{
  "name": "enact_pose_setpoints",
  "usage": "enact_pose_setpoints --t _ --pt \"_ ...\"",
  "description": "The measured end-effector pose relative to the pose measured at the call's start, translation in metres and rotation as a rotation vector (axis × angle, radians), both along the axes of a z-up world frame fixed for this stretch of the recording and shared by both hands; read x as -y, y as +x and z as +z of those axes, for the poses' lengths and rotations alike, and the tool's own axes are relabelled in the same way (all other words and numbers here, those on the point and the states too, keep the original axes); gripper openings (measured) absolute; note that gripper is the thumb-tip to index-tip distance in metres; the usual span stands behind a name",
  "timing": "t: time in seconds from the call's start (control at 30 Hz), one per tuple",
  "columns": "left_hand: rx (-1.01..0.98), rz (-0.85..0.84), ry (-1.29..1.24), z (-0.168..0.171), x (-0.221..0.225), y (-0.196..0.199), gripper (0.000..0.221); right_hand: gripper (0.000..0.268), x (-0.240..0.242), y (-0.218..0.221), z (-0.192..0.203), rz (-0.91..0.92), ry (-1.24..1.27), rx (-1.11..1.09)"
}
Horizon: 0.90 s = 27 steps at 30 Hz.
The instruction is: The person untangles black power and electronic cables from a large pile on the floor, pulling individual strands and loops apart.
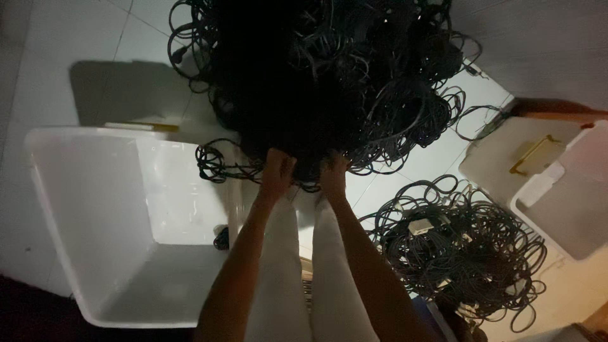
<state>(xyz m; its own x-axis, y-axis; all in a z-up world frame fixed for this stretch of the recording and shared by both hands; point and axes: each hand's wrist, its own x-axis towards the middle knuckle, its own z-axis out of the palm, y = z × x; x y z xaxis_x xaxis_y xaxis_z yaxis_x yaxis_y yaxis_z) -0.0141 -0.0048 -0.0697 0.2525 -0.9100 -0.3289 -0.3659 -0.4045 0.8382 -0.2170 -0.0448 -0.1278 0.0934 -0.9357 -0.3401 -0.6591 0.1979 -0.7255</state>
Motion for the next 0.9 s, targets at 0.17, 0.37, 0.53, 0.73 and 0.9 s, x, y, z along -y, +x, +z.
enact_pose_setpoints --t 0.17,0.37,0.53,0.73,0.9 --pt "0.138 -0.078 -0.105 -0.005 -0.031 0.003 0.025 0.055 0.004 0.031 0.059 0.005 -0.195 0.067" --pt "0.241 -0.211 -0.243 -0.003 -0.067 -0.009 0.023 0.042 0.018 0.056 0.136 0.619 -0.248 0.071" --pt "0.042 -0.06 -0.073 -0.015 -0.063 -0.004 0.024 0.023 -0.008 0.055 0.123 0.484 0.288 0.064" --pt "0.173 0.077 -0.005 -0.075 -0.023 0.013 0.027 0.034 -0.054 0.021 0.041 0.317 0.14 0.235" --pt "0.019 0.115 0.041 -0.097 0.006 0.025 0.055 0.034 -0.069 -0.004 -0.024 0.45 -0.234 0.099"
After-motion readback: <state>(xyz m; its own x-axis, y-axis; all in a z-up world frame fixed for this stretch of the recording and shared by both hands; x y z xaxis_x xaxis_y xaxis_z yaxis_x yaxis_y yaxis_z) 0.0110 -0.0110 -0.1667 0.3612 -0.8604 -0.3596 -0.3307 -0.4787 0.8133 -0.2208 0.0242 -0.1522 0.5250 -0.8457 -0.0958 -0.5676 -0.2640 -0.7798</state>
